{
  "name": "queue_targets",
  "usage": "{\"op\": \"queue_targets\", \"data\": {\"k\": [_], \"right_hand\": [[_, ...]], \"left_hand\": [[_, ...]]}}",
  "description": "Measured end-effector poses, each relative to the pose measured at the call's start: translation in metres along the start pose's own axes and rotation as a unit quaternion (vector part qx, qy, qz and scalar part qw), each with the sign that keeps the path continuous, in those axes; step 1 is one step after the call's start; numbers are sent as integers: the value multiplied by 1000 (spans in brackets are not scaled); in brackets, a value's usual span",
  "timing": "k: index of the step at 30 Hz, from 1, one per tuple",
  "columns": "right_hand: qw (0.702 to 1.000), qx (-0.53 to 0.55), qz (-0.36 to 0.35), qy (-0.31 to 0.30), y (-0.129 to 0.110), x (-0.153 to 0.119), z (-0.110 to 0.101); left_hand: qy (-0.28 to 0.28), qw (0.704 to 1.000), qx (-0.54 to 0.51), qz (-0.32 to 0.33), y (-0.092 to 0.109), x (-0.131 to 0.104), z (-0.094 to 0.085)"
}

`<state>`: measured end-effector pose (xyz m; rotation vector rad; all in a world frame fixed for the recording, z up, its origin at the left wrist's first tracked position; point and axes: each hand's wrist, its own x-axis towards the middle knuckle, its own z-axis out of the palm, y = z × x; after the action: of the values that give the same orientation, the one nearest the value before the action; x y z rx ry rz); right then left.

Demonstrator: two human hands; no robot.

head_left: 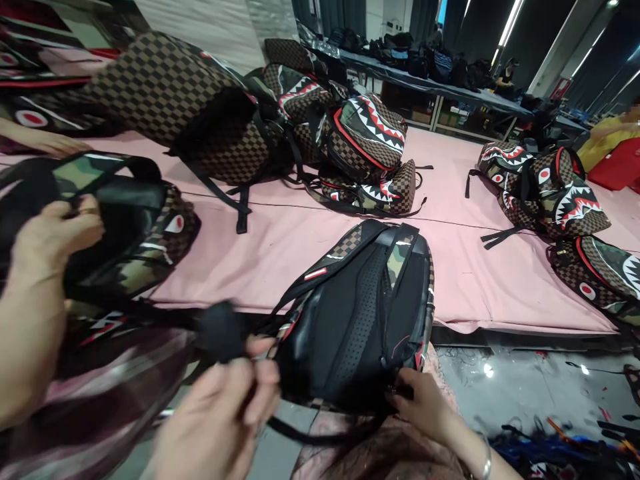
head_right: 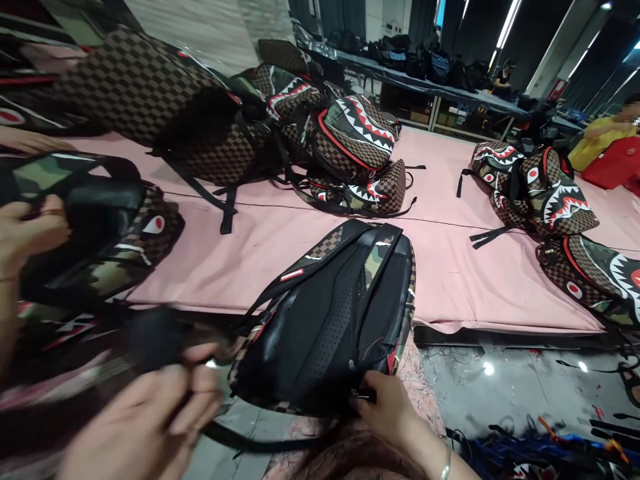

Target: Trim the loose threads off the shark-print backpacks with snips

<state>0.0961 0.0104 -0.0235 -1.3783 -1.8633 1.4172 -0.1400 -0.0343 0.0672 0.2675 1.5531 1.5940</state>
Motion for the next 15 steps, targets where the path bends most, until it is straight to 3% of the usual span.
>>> {"op": "queue_targets", "data": {"k": [3,5,10,15], "right_hand": [[998,-42,-56,0,-11,0,-20],[994,-36,-99,18,-22,2,-28],[977,-25,-207,53,-53,15,-25],[958,-66,-274,49,-72,25,-16]], "left_hand": [[-30,999,-25,-35,-19,-9,32],[-60,996,-19,-59,-35,-14,42],[-137,989,33,-54,-51,-23,41],[-120,990,67,-21,-47,-31,42]]}}
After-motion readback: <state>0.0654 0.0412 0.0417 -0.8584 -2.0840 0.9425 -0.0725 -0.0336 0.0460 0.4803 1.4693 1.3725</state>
